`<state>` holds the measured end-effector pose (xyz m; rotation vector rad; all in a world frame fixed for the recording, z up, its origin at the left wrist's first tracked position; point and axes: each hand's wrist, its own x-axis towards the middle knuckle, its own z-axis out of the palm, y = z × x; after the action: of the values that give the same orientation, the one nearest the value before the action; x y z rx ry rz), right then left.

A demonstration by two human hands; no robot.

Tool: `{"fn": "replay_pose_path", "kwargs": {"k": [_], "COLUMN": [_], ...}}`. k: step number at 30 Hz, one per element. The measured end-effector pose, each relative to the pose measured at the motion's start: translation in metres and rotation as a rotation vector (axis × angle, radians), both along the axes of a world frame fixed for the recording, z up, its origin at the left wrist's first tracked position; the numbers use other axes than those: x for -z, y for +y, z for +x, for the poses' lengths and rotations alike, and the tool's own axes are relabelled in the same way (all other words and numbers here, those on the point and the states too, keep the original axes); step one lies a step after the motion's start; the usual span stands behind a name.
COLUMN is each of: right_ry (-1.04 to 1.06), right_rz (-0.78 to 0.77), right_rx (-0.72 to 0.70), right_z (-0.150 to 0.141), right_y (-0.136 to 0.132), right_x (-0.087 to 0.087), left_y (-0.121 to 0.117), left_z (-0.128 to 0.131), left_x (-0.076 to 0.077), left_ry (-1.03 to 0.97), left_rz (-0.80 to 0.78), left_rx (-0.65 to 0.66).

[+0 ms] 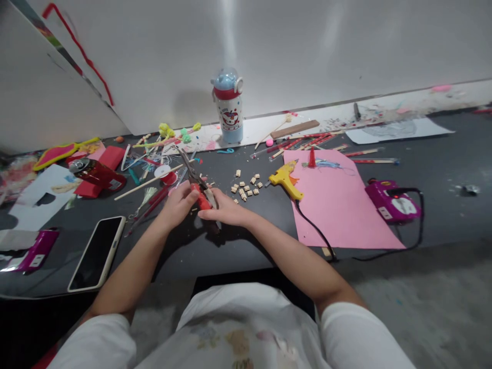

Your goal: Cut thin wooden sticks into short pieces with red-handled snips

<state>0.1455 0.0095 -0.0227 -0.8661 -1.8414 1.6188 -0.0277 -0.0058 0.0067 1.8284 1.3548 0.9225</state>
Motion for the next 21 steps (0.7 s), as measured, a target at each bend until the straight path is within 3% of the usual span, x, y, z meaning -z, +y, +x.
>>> {"fn": "replay_pose_path", "kwargs": {"k": [5,11,16,21], "right_ry": [0.09,0.072,0.05,0.033], "right_rz": [-0.018,-0.095,0.038,0.067], "right_rx": [-0.054,-0.046,-0.063,-0.079], "right_z": [-0.005,-0.006,-0.006,-0.009], "right_y": [-0.001,-0.003,-0.003,0.0], "right_x": [0.003,-0.001,-0.001,0.008], "left_y": [0.002,-0.002,-0.003,-0.001], "left_z": [0.01,0.017,0.02,0.02], "left_x": [0.008,0.011,0.011,0.01], "left_ry": [-0.229,-0.303,-0.28,-0.234], "left_rz": [-0.212,-0.233,-0.265,-0.243], "left_rx": [0.038,0.057,0.01,-0.013]}}
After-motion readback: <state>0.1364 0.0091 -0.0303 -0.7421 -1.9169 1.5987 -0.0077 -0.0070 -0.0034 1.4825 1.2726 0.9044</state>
